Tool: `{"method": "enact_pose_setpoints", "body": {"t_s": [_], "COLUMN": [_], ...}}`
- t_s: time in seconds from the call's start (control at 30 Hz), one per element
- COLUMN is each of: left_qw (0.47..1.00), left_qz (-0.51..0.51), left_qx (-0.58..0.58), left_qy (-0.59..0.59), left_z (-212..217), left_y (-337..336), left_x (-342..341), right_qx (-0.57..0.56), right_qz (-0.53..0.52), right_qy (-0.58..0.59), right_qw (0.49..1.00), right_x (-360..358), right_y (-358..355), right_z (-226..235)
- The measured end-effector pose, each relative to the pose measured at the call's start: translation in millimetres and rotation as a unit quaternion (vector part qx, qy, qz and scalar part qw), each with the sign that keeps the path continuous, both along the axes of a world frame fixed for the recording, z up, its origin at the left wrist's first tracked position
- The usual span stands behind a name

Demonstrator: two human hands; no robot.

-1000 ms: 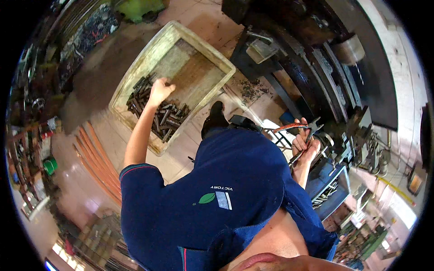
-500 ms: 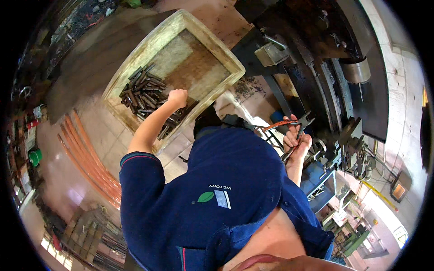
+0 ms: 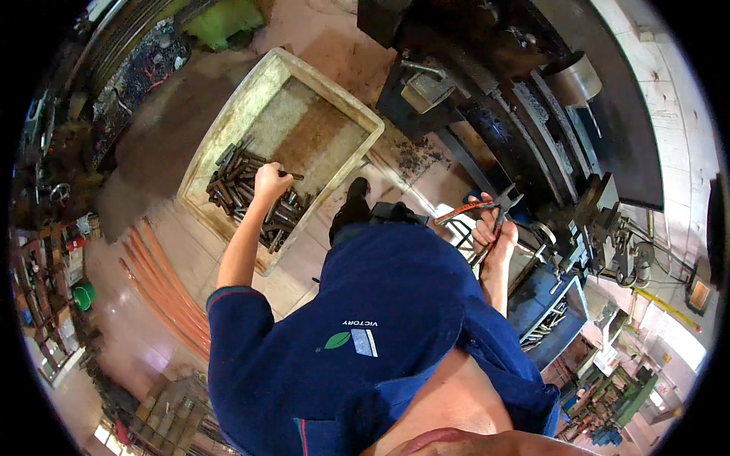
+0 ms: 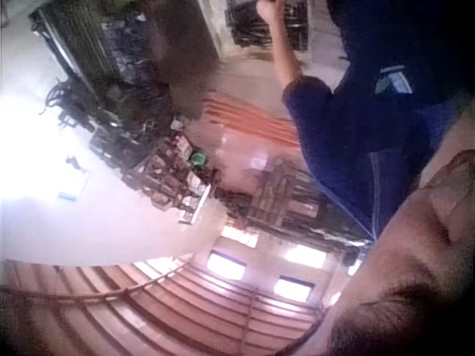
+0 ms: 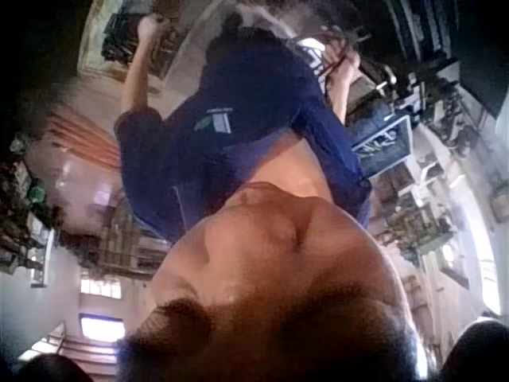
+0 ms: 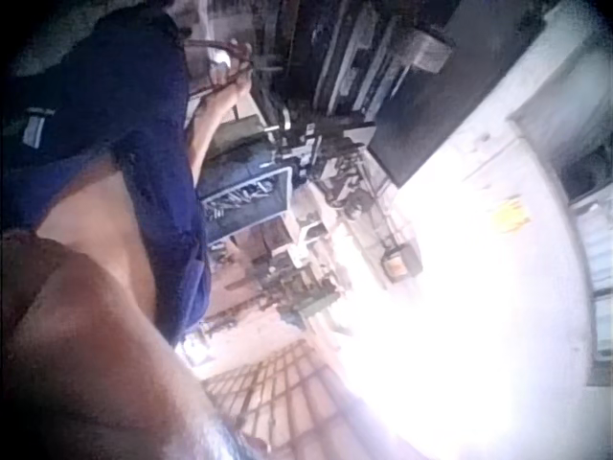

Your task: The person operates a lathe machine to machine small metal rods. They repeatedly pick up a rod from a bin, secure it in the lathe chuck, and use a cutting tool to shape the metal while the machine runs. After machining, they remove the finished part and place it into a collection bin.

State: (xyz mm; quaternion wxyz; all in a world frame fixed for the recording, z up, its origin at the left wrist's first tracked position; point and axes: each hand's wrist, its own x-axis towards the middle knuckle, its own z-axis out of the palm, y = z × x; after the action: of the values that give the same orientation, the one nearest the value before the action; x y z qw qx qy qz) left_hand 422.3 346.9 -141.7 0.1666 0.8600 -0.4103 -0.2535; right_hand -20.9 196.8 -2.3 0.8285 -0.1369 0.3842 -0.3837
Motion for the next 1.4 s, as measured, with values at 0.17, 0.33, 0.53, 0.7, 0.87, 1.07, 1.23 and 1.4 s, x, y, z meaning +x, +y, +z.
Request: {"method": "enact_pose_setpoints", "body": {"t_s": [0.17,0.33,0.53,0.7,0.87,1.07,1.23,1.4], "left_qw": [0.870,0.803,0.759,0.770,0.788,0.775,0.786,0.818], "left_qz": [0.153,0.064,0.011,-0.011,-0.036,-0.079,-0.136,-0.148], "left_qx": [-0.265,-0.356,-0.339,-0.270,-0.226,-0.169,-0.119,-0.100], "left_qy": [0.387,0.474,0.556,0.577,0.572,0.604,0.592,0.546], "left_z": [80.9,145.0,185.8,180.6,177.4,168.2,151.2,123.9], "left_y": [-34.2,-100.7,-149.4,-161.2,-169.1,-189.5,-205.9,-220.7], "left_x": [-26.4,-81.8,-164.0,-193.9,-208.6,-219.4,-224.4,-226.2], "right_qx": [-0.103,-0.187,-0.254,-0.311,-0.255,-0.326,-0.321,-0.138], "right_qz": [0.086,0.228,0.321,0.283,0.227,0.128,0.089,-0.081], "right_qy": [0.103,0.170,0.290,0.373,0.449,0.518,0.503,0.334], "right_qw": [0.986,0.940,0.865,0.827,0.826,0.780,0.797,0.929], "right_x": [19.0,54.3,60.1,52.9,54.5,51.2,40.4,16.9], "right_y": [-15.1,-22.0,-18.9,-17.7,-11.4,-1.3,7.6,2.6], "right_z": [26.5,53.5,48.1,58.8,59.5,32.5,18.8,3.0]}}
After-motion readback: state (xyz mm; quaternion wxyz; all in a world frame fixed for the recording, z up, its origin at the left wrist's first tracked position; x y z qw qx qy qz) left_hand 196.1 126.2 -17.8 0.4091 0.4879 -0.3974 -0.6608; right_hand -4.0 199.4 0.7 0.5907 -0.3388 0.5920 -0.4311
